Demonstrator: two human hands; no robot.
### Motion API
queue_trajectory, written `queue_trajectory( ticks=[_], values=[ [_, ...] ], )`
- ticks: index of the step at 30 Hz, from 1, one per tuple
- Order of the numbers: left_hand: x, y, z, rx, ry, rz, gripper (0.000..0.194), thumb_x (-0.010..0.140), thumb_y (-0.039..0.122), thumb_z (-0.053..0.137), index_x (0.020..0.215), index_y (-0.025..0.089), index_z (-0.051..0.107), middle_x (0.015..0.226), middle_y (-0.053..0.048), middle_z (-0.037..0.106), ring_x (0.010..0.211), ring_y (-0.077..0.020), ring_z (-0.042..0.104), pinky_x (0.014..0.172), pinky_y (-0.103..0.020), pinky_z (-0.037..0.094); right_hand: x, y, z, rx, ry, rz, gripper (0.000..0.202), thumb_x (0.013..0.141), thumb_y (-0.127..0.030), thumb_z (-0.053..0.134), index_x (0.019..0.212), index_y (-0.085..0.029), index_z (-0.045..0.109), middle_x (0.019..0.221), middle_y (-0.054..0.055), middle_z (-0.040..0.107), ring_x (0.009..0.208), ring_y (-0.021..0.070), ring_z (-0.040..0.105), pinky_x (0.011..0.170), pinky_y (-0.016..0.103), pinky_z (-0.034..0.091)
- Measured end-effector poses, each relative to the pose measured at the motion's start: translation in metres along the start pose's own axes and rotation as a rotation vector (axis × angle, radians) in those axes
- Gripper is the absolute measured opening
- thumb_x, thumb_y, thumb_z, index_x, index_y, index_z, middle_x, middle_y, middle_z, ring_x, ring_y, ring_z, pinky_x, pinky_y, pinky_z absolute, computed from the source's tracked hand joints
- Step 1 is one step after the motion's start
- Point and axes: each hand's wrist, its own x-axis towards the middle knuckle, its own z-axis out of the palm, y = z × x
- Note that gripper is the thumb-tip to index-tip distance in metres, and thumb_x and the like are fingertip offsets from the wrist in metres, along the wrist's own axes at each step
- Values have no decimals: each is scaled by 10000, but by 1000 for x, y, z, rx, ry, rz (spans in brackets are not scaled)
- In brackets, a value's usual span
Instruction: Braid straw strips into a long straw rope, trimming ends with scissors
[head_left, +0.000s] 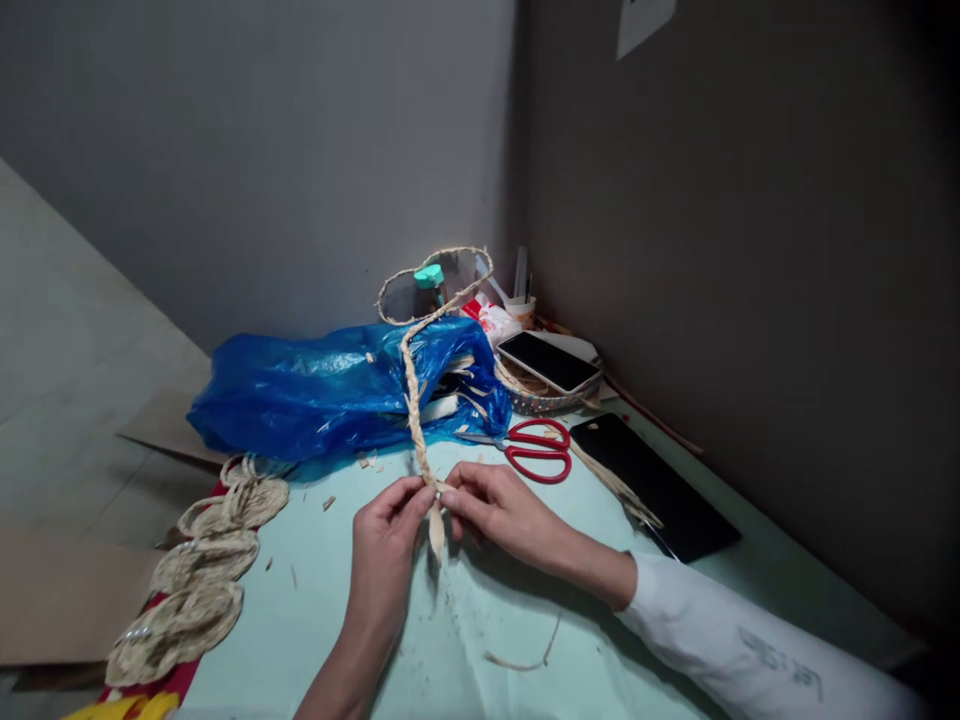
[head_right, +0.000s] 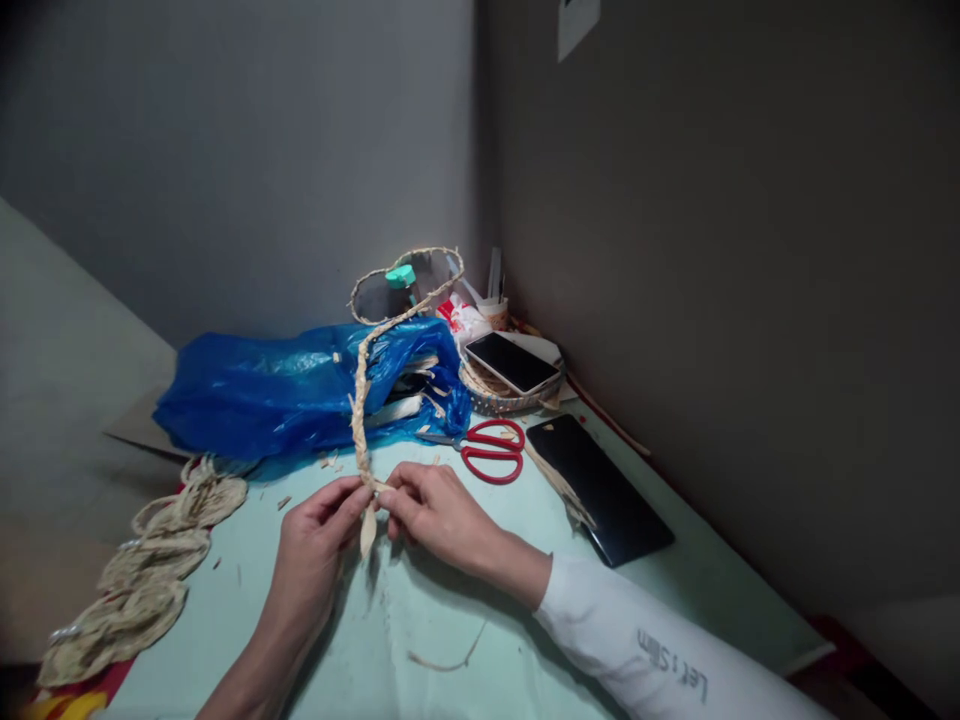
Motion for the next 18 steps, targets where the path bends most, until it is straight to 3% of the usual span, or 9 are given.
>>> queue_trajectory(
  ticks=[6,12,18],
  values=[
    [4,-4,-4,32,64,21,306,675,412,744,816,143,709,775,-34,701,742,-181,612,703,-246,482,-2,-8,1,-254,36,-88,289,949,-333,466,721,-175,546,630,-4,630,590,113,545,606,225,365],
    [11,-9,-9,33,206,69,347,636,459,759,791,151,720,752,-35,699,733,-188,606,668,-243,492,-4,-10,2,-287,81,-107,363,991,-341,382,732,-177,579,653,6,636,605,116,545,619,232,360],
    [14,-14,-9,-22,231,63,345,657,447,751,816,143,718,705,-25,672,675,-166,590,615,-231,473,6,-11,-17,-490,219,-165,166,896,-163,484,839,-167,640,778,29,668,687,136,567,646,233,375]
  ],
)
